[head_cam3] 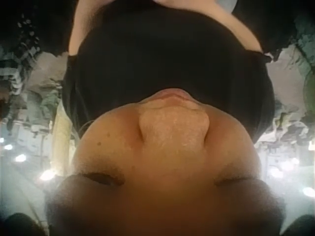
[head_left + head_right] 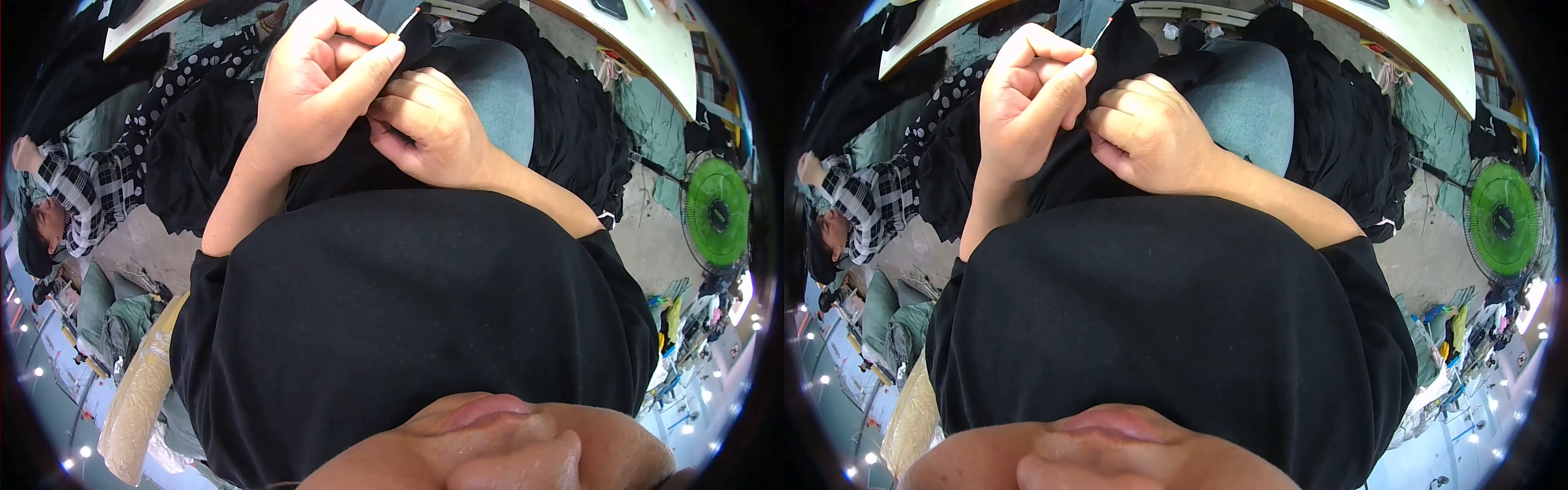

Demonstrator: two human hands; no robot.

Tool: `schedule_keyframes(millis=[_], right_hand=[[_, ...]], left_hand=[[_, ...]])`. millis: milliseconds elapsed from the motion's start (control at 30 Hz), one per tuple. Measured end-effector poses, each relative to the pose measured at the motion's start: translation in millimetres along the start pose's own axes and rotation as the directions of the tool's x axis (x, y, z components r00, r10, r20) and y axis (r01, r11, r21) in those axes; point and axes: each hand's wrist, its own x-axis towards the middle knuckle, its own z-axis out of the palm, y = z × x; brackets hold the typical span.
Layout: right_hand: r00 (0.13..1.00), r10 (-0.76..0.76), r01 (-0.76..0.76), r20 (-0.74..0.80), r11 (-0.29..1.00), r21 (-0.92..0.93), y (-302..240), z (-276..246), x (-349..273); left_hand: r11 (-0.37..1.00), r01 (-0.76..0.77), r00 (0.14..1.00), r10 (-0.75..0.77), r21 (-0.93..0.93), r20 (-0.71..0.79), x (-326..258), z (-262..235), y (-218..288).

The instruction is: Trimming loose threads from black clothing items using a small hand tool.

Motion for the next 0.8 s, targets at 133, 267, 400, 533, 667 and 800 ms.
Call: schedule_keyframes(millis=[133, 267, 400, 533, 667, 800], right_hand=[[1.0, -0.018, 0.018, -0.013, 1.0, -0.012, 0, 1, 0], [1.0, -0.008, 0.009, 0.002, 1.0, -0.013, -2, 1, 0], [0.999, -0.005, 0.007, 0.038, 0.999, -0.035, 1, 0, -2], [0.999, -0.005, 0.005, 0.033, 1.0, -0.023, 0, 0, 0], [0.999, -0.004, 0.004, 0.04, 1.0, -0.01, 2, -3, 1], [0.997, 0.002, -0.001, 0.075, 1.0, -0.01, 2, -6, 0]], left_hand=[[0.988, 0.028, 0.999, -0.023, -0.152, 0.035, 0, -5, -8], [0.975, 0.033, 0.996, -0.014, -0.219, 0.087, -3, -12, -17], [0.991, 0.037, 0.992, -0.022, -0.128, 0.122, -4, -14, -13], [0.997, 0.011, 0.999, -0.007, -0.078, 0.053, -6, -8, -10], [0.997, 0.001, 1.0, -0.003, 0.071, 0.028, -7, -8, -5], [0.988, -0.03, 0.999, 0.024, 0.152, 0.037, -4, -8, -8]])
